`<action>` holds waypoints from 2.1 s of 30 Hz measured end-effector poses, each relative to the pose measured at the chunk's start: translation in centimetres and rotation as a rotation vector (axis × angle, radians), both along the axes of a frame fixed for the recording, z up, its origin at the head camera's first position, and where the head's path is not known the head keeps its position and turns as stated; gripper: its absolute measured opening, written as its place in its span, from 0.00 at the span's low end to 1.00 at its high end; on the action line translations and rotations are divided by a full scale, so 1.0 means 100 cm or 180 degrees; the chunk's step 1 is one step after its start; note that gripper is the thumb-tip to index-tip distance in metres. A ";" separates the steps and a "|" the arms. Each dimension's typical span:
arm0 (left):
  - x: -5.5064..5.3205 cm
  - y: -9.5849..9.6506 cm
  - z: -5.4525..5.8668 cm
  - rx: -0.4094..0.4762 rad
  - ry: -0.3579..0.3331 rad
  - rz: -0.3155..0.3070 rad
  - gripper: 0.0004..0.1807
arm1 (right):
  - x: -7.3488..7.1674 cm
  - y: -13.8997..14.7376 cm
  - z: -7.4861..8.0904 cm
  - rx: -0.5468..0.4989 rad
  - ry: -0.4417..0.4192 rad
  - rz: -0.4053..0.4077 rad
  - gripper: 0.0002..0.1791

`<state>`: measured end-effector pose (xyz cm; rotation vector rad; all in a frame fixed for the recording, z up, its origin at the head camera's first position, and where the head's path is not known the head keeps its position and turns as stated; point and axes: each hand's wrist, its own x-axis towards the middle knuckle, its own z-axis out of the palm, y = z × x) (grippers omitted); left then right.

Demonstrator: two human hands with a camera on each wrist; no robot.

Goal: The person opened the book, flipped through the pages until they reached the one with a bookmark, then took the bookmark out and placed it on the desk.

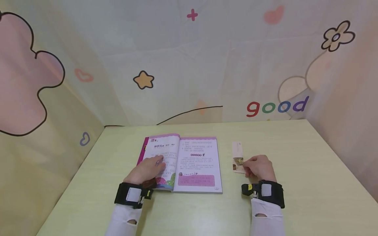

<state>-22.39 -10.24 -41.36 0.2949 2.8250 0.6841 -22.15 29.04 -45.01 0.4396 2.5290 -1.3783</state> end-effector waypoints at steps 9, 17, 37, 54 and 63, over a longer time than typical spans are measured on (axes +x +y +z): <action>-0.001 -0.002 -0.002 0.0001 -0.0049 0.0088 0.29 | 0.002 -0.001 0.000 0.0125 0.0119 0.0029 0.13; -0.001 -0.004 -0.003 0.0072 -0.0039 0.0127 0.28 | 0.004 -0.003 0.005 0.0059 0.0078 0.0011 0.15; 0.003 -0.008 0.012 -0.0157 0.0392 -0.0025 0.25 | 0.001 -0.007 0.006 0.0038 0.0100 -0.0022 0.20; 0.013 -0.001 0.033 -0.0068 0.0479 -0.0090 0.28 | 0.001 -0.009 0.008 0.0055 0.0101 0.0003 0.22; 0.016 0.005 0.038 0.0040 0.0451 -0.0294 0.27 | 0.002 -0.013 0.013 0.0088 0.0097 -0.0003 0.24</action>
